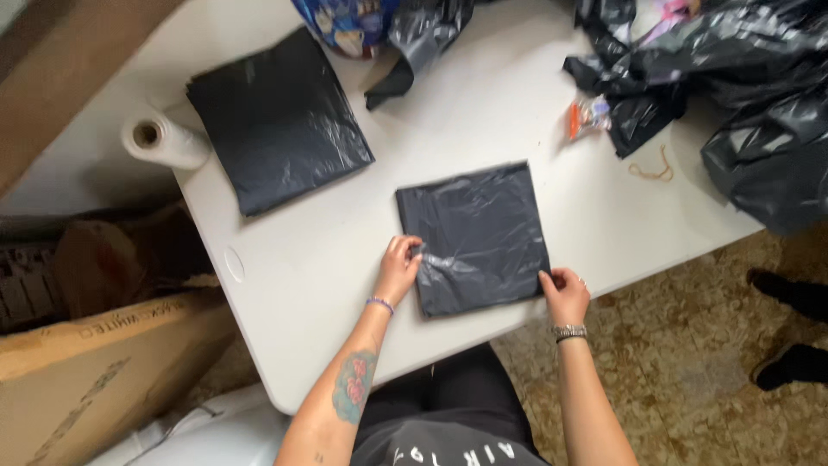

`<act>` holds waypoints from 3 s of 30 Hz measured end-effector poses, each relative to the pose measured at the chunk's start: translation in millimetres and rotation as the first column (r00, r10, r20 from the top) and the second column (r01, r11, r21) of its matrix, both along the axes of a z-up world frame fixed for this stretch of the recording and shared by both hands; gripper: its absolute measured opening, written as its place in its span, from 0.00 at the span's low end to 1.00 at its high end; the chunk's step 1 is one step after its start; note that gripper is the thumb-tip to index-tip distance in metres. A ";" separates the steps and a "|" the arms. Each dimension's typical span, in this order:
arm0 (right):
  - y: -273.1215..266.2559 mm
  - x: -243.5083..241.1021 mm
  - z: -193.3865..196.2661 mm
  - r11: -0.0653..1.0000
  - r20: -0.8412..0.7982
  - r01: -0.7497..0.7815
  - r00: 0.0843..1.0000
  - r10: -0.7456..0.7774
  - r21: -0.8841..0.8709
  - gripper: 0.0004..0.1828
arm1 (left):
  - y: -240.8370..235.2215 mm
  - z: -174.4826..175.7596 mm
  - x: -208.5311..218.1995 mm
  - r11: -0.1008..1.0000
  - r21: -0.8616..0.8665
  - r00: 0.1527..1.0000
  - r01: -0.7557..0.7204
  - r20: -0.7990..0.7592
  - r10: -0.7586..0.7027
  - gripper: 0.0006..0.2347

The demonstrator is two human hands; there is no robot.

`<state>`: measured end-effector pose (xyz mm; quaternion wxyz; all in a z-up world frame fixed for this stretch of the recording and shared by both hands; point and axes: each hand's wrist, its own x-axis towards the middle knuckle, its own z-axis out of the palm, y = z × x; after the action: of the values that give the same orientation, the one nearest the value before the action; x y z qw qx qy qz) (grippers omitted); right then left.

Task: The person folds several black trash bags by flattening them on a table, folding them in halves or thirds, and then stacking the folded bags.

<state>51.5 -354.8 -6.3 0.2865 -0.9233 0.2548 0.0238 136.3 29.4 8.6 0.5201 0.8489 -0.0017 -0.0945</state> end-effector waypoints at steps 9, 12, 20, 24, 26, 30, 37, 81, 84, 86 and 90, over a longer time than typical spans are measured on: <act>138.6 -8.8 73.6 0.700 0.202 -0.507 0.719 0.665 -0.502 0.43 | -17.4 62.8 -38.8 0.983 -0.043 0.980 -0.178 -0.093 0.174 0.25; 159.6 -20.6 60.1 0.651 0.029 -0.653 0.697 0.716 -0.386 0.38 | -20.7 53.0 -76.1 0.953 -0.139 0.950 -0.270 -0.199 0.240 0.27; 149.6 -17.7 62.4 0.586 -0.196 -0.770 0.633 0.749 -0.253 0.47 | -16.7 30.0 -120.4 0.964 0.200 0.961 0.175 0.178 -0.211 0.30; 148.8 -17.2 58.1 0.500 -0.309 -0.821 0.568 0.763 -0.276 0.63 | -27.4 28.1 -115.9 0.967 0.223 0.911 0.126 0.359 -0.202 0.15; 150.6 -18.8 49.7 0.507 -0.333 -0.819 0.573 0.749 -0.269 0.63 | -33.3 37.7 -111.5 0.959 0.229 0.893 0.167 0.376 -0.246 0.15; 153.3 -10.2 48.7 0.526 -0.496 -0.835 0.529 0.688 -0.162 0.65 | -28.7 39.2 -102.4 0.849 0.443 0.770 0.289 0.419 -0.481 0.23; 154.9 7.5 65.7 0.538 -0.650 -0.842 0.386 0.655 0.043 0.68 | -4.8 89.2 -97.1 0.998 0.061 0.873 0.013 0.487 -0.041 0.23; -47.4 44.7 55.4 0.769 -0.255 -0.591 0.726 0.638 0.243 0.32 | -7.8 225.5 100.1 0.944 0.061 0.822 0.324 0.476 -0.313 0.38; -113.9 19.2 -42.9 0.783 -0.291 -0.608 0.731 0.617 0.133 0.32 | 89.4 187.5 142.3 0.990 0.134 0.860 0.038 0.501 -0.101 0.37; -114.6 1.0 -57.8 0.857 -0.089 -0.341 0.911 0.402 0.387 0.22 | 147.8 206.8 147.6 0.994 0.064 0.927 -0.086 0.372 0.056 0.38; -111.5 -7.1 -70.4 0.818 -0.044 -0.080 0.991 0.128 0.570 0.14 | 231.4 173.1 146.0 0.899 0.034 0.896 -0.437 0.106 0.431 0.35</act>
<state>44.4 -466.3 -76.7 0.5355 -0.8073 0.1966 0.1509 282.3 260.8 181.8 0.5031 0.8458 0.1653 0.0648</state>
